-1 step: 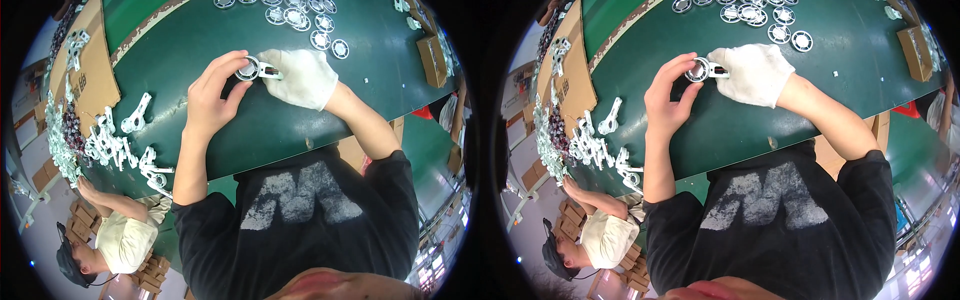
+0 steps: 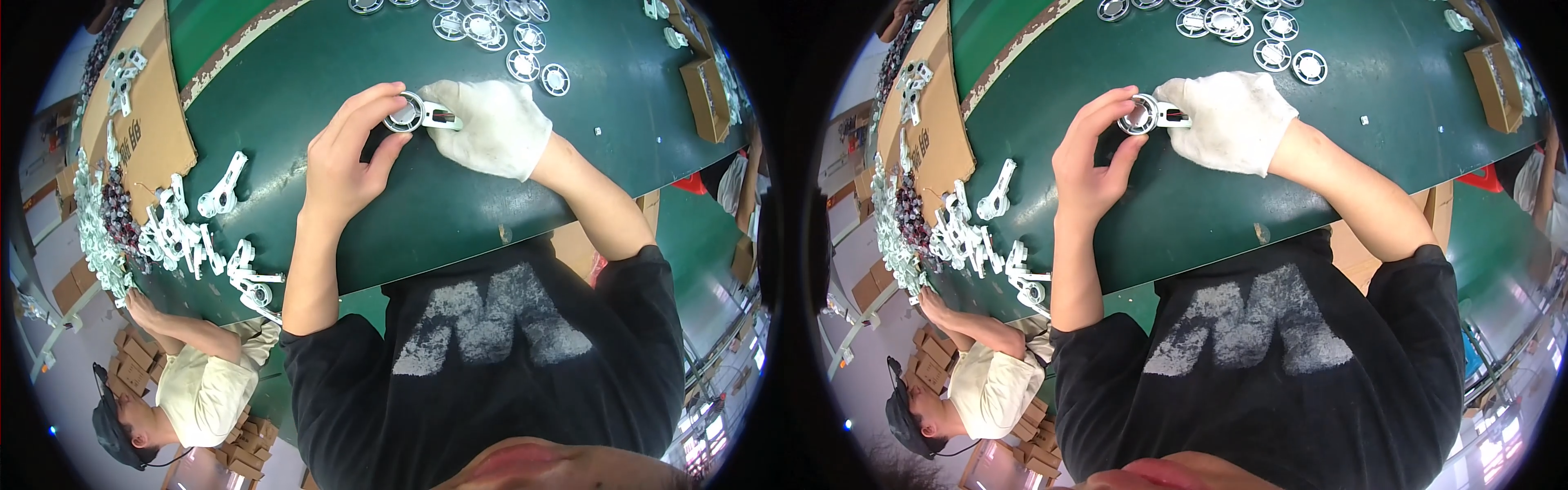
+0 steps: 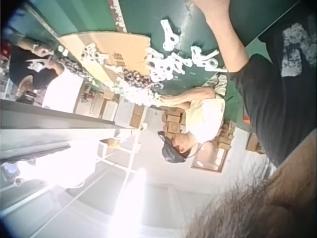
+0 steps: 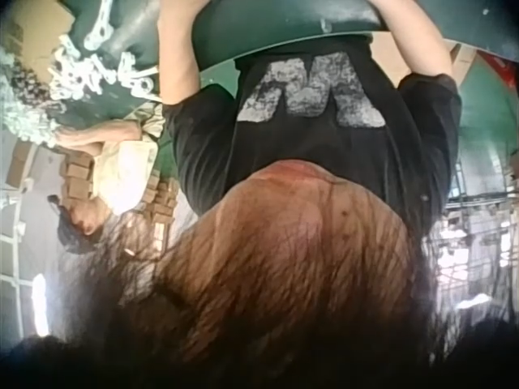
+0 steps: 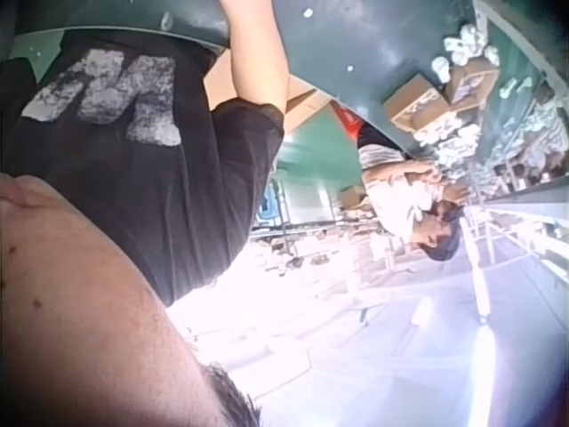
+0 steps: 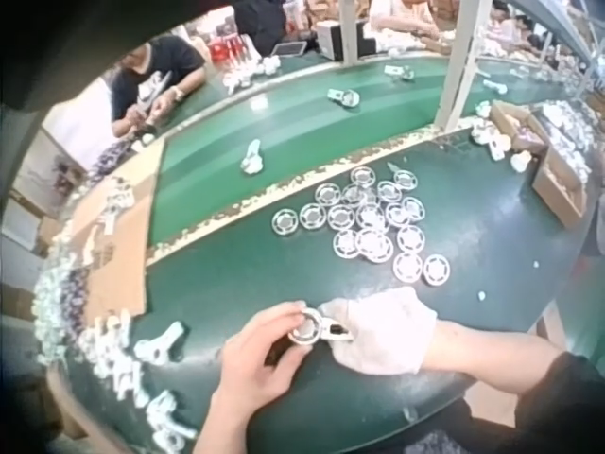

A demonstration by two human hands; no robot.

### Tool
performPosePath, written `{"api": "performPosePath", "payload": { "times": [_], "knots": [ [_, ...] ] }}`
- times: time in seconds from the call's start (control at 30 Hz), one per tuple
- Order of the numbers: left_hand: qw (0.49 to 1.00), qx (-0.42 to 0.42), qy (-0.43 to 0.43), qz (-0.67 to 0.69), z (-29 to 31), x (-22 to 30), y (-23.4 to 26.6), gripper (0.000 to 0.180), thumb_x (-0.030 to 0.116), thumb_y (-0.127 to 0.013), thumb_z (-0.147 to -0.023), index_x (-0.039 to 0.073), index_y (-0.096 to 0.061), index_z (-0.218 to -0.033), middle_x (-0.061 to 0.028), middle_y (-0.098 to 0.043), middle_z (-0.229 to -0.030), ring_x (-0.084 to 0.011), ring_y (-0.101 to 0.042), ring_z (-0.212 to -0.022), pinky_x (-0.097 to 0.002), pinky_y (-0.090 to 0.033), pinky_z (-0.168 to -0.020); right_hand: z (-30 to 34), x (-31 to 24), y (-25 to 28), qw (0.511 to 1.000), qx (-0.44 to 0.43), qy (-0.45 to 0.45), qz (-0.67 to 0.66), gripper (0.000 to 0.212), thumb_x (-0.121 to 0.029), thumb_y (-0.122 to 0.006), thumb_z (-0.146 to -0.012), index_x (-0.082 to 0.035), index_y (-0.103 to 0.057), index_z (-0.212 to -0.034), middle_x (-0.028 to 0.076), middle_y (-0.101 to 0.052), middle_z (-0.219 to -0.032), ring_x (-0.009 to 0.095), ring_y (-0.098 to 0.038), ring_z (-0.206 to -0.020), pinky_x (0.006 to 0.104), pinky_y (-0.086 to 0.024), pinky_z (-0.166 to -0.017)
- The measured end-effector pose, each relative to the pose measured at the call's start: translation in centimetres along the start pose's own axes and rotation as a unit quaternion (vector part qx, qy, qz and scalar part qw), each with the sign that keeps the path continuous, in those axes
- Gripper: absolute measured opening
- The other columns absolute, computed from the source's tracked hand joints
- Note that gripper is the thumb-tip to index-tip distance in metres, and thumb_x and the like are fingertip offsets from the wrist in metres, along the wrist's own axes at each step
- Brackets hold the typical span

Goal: The person assembles small circular electronic components into white plastic housing frames by hand on a production line.

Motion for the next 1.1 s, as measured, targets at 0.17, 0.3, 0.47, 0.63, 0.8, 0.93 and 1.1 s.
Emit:
{"api": "performPosePath", "payload": {
  "times": [0.17,0.3,0.47,0.63,0.8,0.93,1.1],
  "knots": [
    [0.999,0.006,-0.046,0.006,0.1,0.2,0.2,0.048,-0.006,-0.079,-0.072,0.005,-0.066,-0.117,-0.0116,-0.071,-0.123,-0.0302,-0.072,-0.104,-0.0350,-0.059,-0.086,-0.6,-0.1,0.9,0.985,-0.114,-0.036,-0.123,0.042,-0.042,-0.063,-0.090,-0.006,-0.071,-0.111,0.020,-0.071,-0.080,0.039,-0.072,-0.081,0.0470,-0.056,-0.073],
    [0.999,0.008,-0.047,-0.012,-0.1,0.5,0.0,0.050,-0.007,-0.078,-0.072,0.004,-0.066,-0.119,-0.0123,-0.071,-0.124,-0.0297,-0.072,-0.105,-0.0341,-0.059,-0.086,-0.7,-0.1,0.4,0.967,-0.166,-0.082,-0.175,0.057,-0.057,-0.061,-0.090,-0.002,-0.070,-0.104,0.021,-0.071,-0.082,0.040,-0.071,-0.082,0.0463,-0.054,-0.075],
    [0.997,0.030,-0.068,-0.002,0.2,0.4,0.1,0.050,-0.006,-0.079,-0.072,0.003,-0.066,-0.119,-0.0134,-0.072,-0.123,-0.0306,-0.073,-0.105,-0.0351,-0.059,-0.087,-0.6,-0.4,0.5,0.980,-0.140,-0.051,-0.129,0.057,-0.057,-0.059,-0.095,0.000,-0.068,-0.097,0.015,-0.068,-0.072,0.031,-0.069,-0.069,0.0405,-0.053,-0.068],
    [0.992,0.020,-0.117,0.038,0.3,0.5,-0.5,0.050,-0.007,-0.078,-0.072,0.001,-0.068,-0.120,-0.0150,-0.073,-0.121,-0.0341,-0.072,-0.105,-0.0362,-0.059,-0.088,-0.3,-0.2,0.5,0.871,-0.299,-0.125,-0.369,0.053,-0.052,-0.056,-0.101,-0.001,-0.065,-0.090,0.002,-0.054,-0.062,0.010,-0.057,-0.060,0.0273,-0.045,-0.057],
    [0.987,0.007,0.029,0.158,0.3,0.4,-0.5,0.060,0.000,-0.076,-0.081,-0.003,-0.059,-0.138,-0.0180,-0.067,-0.133,-0.0274,-0.068,-0.118,-0.0355,-0.054,-0.098,-0.1,-0.6,-0.3,0.939,-0.150,-0.052,-0.305,0.042,-0.045,-0.060,-0.099,-0.006,-0.069,-0.110,0.014,-0.074,-0.088,0.030,-0.072,-0.082,0.0408,-0.055,-0.078],
    [0.907,-0.012,0.144,0.395,1.2,0.4,-2.5,0.043,0.022,-0.073,-0.097,-0.002,-0.063,-0.131,-0.0168,-0.067,-0.132,-0.0183,-0.065,-0.115,-0.0294,-0.053,-0.094,0.6,-1.8,-0.4,0.981,-0.106,0.013,-0.162,0.042,-0.048,-0.055,-0.099,-0.010,-0.070,-0.112,0.019,-0.073,-0.089,0.040,-0.070,-0.088,0.0480,-0.056,-0.079],
    [0.911,-0.020,0.125,0.391,1.2,0.5,-2.1,0.038,0.026,-0.074,-0.096,-0.002,-0.068,-0.121,-0.0170,-0.069,-0.128,-0.0187,-0.066,-0.112,-0.0299,-0.054,-0.091,1.2,-2.5,-0.5,0.992,-0.118,0.011,-0.052,0.042,-0.049,-0.054,-0.099,-0.010,-0.071,-0.102,0.016,-0.071,-0.079,0.037,-0.072,-0.079,0.0481,-0.056,-0.071]
  ]
}}
Point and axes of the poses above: each hand's wrist, its own z-axis away from the middle knuckle, its own y-axis out of the back of the hand, x = y × z, the point moved 3 cm from there along -z, towards the middle knuckle
